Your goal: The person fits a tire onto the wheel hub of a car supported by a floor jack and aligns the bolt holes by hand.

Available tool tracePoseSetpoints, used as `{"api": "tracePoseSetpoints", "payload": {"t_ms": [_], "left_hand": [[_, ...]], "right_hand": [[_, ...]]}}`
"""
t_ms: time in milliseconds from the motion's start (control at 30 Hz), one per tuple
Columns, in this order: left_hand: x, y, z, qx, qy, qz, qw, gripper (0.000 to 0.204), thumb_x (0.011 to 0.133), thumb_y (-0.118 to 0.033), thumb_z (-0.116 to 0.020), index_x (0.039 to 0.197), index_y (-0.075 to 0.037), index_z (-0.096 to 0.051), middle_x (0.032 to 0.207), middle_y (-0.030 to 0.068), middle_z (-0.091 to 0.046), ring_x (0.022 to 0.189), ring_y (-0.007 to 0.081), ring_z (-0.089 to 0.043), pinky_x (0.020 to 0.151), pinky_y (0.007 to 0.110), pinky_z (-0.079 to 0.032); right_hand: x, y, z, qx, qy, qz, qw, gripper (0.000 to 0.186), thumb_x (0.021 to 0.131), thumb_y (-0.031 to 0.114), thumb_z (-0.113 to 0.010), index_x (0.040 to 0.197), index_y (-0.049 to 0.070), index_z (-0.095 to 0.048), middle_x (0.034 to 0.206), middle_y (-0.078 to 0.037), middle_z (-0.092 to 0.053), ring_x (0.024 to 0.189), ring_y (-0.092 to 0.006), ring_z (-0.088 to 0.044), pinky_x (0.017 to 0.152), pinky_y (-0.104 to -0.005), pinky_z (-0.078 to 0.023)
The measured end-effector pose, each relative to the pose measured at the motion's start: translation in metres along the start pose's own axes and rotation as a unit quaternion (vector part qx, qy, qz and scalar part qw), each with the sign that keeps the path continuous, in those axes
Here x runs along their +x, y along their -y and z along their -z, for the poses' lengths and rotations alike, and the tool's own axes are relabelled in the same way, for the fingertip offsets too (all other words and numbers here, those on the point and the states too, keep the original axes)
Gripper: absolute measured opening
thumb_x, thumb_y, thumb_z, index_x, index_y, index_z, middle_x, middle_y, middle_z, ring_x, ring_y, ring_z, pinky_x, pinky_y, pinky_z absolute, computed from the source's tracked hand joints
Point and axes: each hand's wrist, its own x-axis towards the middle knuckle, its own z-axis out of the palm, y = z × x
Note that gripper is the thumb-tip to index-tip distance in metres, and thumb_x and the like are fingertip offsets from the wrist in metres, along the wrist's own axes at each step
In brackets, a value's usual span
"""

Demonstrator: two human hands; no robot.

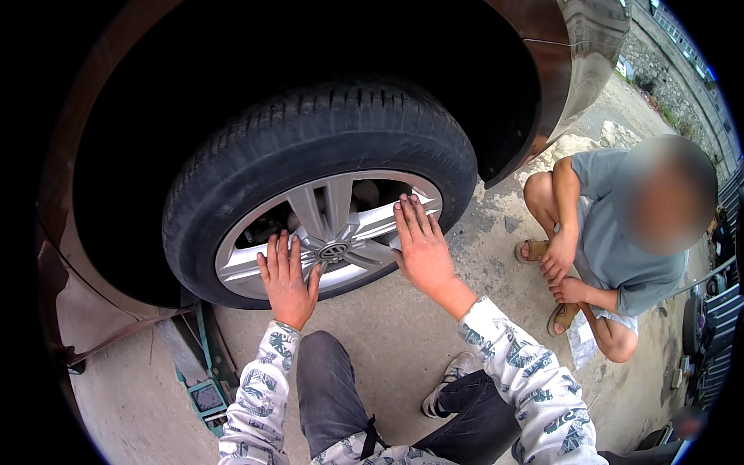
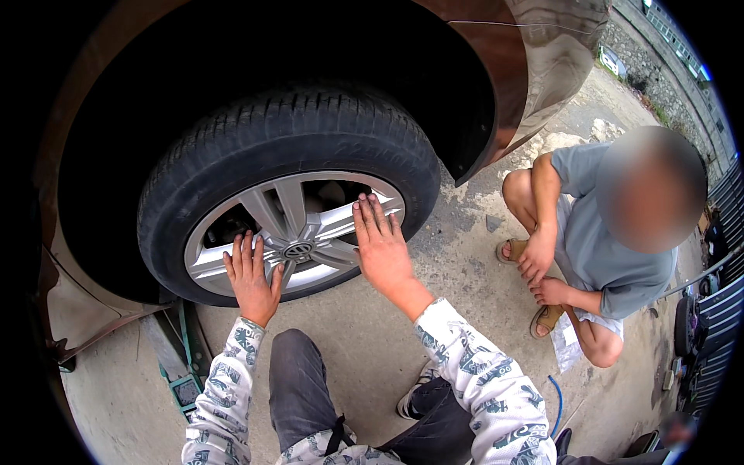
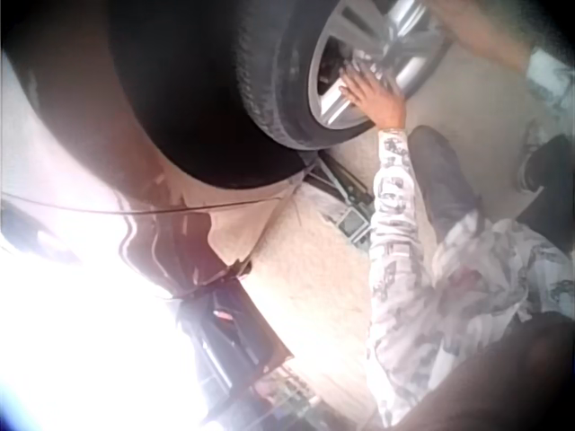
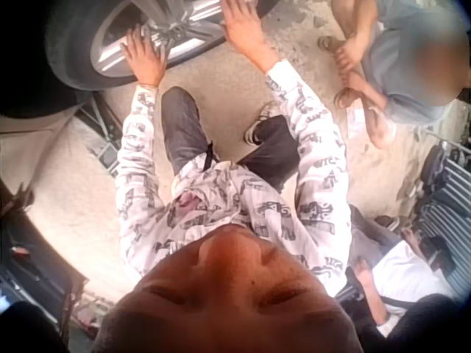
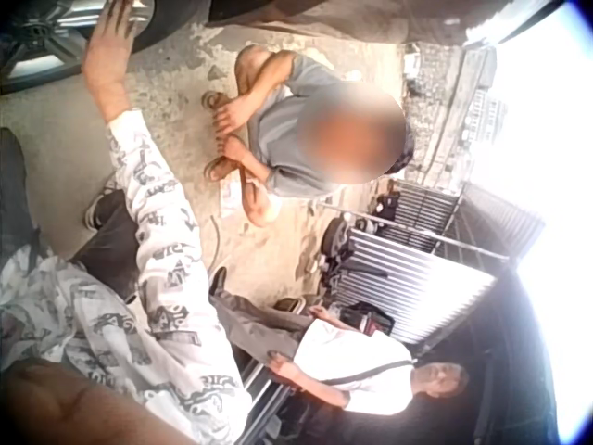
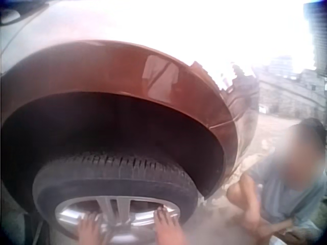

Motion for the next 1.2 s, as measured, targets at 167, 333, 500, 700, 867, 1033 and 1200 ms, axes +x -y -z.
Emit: {"api": "tracePoseSetpoints", "payload": {"t_ms": [167, 333, 500, 700, 867, 1033, 1200], "left_hand": [[-0.003, 0.001, -0.001, -0.005, 0.003, 0.008, 1.000, 0.072, 0.096, -0.038, -0.065, 0.154, -0.003, -0.041, 0.164, 0.0133, -0.033, 0.156, 0.0323, -0.020, 0.126, 0.054, -0.005], [-0.001, -0.004, -0.007, -0.024, -0.002, 0.013, 1.000, 0.072, 0.095, -0.036, -0.065, 0.155, -0.004, -0.039, 0.165, 0.0123, -0.032, 0.157, 0.0305, -0.020, 0.127, 0.054, -0.006], [-0.004, -0.004, -0.003, -0.040, 0.003, 0.020, 0.999, 0.075, 0.094, -0.034, -0.066, 0.155, -0.001, -0.038, 0.166, 0.0123, -0.031, 0.157, 0.0299, -0.020, 0.127, 0.053, -0.006], [-0.005, -0.006, 0.000, -0.048, -0.002, 0.021, 0.999, 0.074, 0.093, -0.033, -0.067, 0.154, 0.000, -0.040, 0.165, 0.0125, -0.034, 0.156, 0.0295, -0.022, 0.126, 0.054, -0.008], [-0.005, -0.008, 0.003, -0.059, 0.000, 0.018, 0.998, 0.073, 0.093, -0.032, -0.067, 0.153, 0.000, -0.041, 0.164, 0.0125, -0.035, 0.155, 0.0290, -0.024, 0.126, 0.055, -0.010], [-0.008, -0.011, 0.003, -0.066, 0.013, 0.022, 0.998, 0.073, 0.094, -0.035, -0.067, 0.154, -0.003, -0.041, 0.165, 0.0103, -0.033, 0.156, 0.0272, -0.023, 0.126, 0.056, -0.008], [-0.011, -0.012, 0.001, -0.069, 0.012, 0.023, 0.997, 0.072, 0.094, -0.035, -0.066, 0.156, -0.006, -0.040, 0.167, 0.0092, -0.031, 0.157, 0.0267, -0.021, 0.126, 0.057, -0.007]], "right_hand": [[0.001, 0.005, -0.001, 0.009, 0.003, 0.004, 1.000, 0.090, 0.088, 0.024, -0.074, 0.159, -0.003, -0.025, 0.168, -0.018, -0.024, 0.156, -0.0332, -0.021, 0.122, -0.0495, -0.032], [0.000, 0.002, 0.000, 0.002, 0.006, -0.001, 1.000, 0.092, 0.088, 0.026, -0.075, 0.159, -0.002, -0.024, 0.168, -0.017, -0.023, 0.157, -0.0322, -0.021, 0.122, -0.0496, -0.031], [0.003, 0.006, -0.001, -0.012, 0.010, -0.001, 1.000, 0.095, 0.085, 0.025, -0.078, 0.159, -0.001, -0.025, 0.168, -0.017, -0.023, 0.156, -0.0323, -0.023, 0.121, -0.0501, -0.032], [0.003, 0.006, 0.001, -0.004, 0.009, 0.005, 1.000, 0.096, 0.083, 0.020, -0.079, 0.159, -0.003, -0.025, 0.167, -0.019, -0.025, 0.155, -0.0349, -0.024, 0.122, -0.0489, -0.031], [0.003, 0.005, 0.004, 0.007, 0.007, 0.007, 1.000, 0.097, 0.080, 0.018, -0.080, 0.157, -0.004, -0.027, 0.165, -0.021, -0.027, 0.154, -0.0369, -0.025, 0.122, -0.0484, -0.030], [0.003, 0.007, 0.005, 0.002, 0.003, 0.008, 1.000, 0.096, 0.080, 0.018, -0.081, 0.157, -0.004, -0.027, 0.165, -0.021, -0.027, 0.155, -0.0359, -0.025, 0.122, -0.0470, -0.030], [0.004, 0.009, 0.008, 0.006, 0.012, 0.001, 1.000, 0.096, 0.081, 0.017, -0.080, 0.158, -0.004, -0.026, 0.165, -0.021, -0.027, 0.155, -0.0352, -0.025, 0.122, -0.0465, -0.031]]}}
